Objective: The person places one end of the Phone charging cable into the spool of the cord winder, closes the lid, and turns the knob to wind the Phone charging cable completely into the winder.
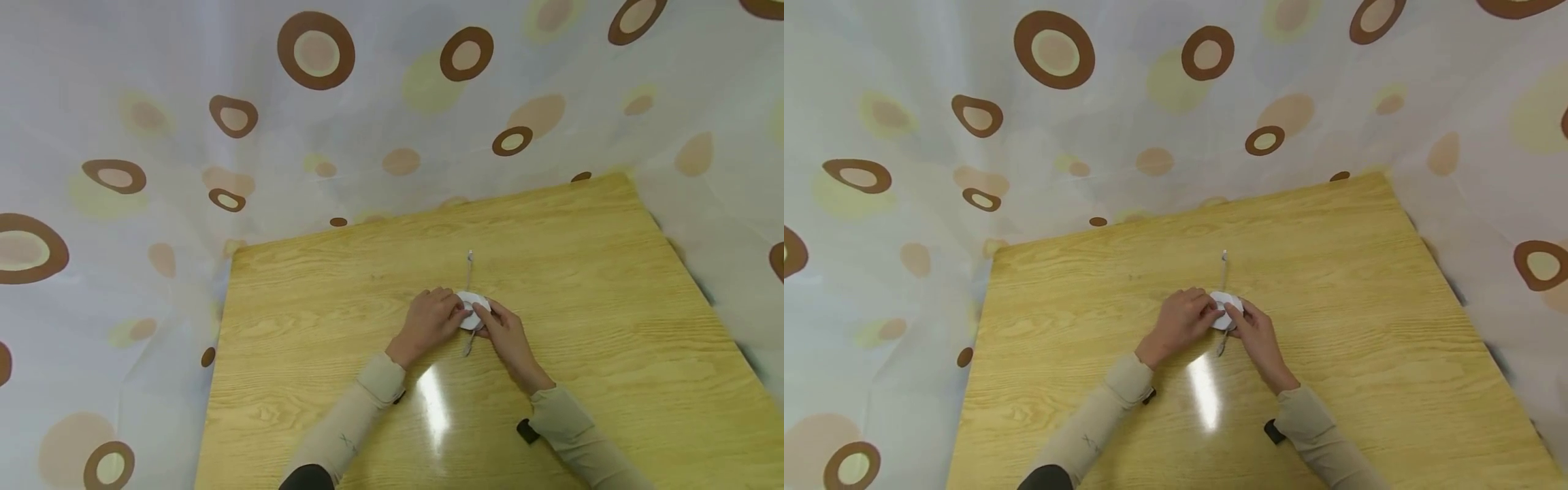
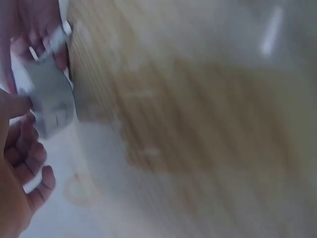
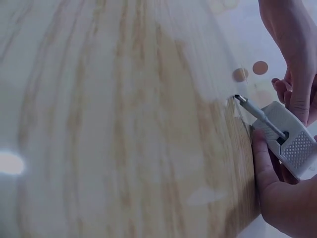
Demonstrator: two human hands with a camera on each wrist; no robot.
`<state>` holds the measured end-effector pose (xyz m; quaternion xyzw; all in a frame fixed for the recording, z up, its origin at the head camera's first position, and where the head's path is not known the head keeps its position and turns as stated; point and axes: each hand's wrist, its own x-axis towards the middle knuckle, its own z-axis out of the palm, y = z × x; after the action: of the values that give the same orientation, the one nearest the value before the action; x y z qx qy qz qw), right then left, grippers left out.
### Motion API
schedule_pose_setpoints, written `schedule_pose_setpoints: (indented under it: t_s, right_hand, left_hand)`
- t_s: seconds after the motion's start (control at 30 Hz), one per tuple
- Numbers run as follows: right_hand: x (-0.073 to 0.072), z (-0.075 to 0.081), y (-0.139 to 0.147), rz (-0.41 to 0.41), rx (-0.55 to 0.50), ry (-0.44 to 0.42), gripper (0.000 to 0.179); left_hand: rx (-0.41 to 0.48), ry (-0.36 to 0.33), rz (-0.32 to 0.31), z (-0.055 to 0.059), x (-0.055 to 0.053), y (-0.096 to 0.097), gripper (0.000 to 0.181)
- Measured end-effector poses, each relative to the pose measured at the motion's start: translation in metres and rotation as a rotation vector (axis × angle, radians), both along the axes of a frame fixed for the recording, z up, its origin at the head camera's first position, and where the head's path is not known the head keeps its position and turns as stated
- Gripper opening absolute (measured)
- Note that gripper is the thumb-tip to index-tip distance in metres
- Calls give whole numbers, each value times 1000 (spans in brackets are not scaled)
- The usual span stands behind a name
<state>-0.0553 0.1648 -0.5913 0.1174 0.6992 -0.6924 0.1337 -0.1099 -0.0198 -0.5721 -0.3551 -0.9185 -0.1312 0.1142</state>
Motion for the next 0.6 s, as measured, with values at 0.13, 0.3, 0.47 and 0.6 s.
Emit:
schedule_pose_setpoints:
  t_s: [0.13, 0.3, 0.47, 0.6]
  right_hand:
    - [-1, 0, 0, -13, -9, 14, 65]
    - [-1, 2, -1, -22, 7, 23, 62]
    - [0, 2, -2, -34, 14, 14, 61]
    - [0, 4, -2, -43, 14, 15, 60]
  left_hand:
    - [53, -60, 121, 1, 8, 11, 21]
    - [86, -193, 301, 8, 17, 25, 22]
    - [151, -381, 500, 16, 21, 39, 23]
    - [217, -475, 542, 16, 21, 41, 23]
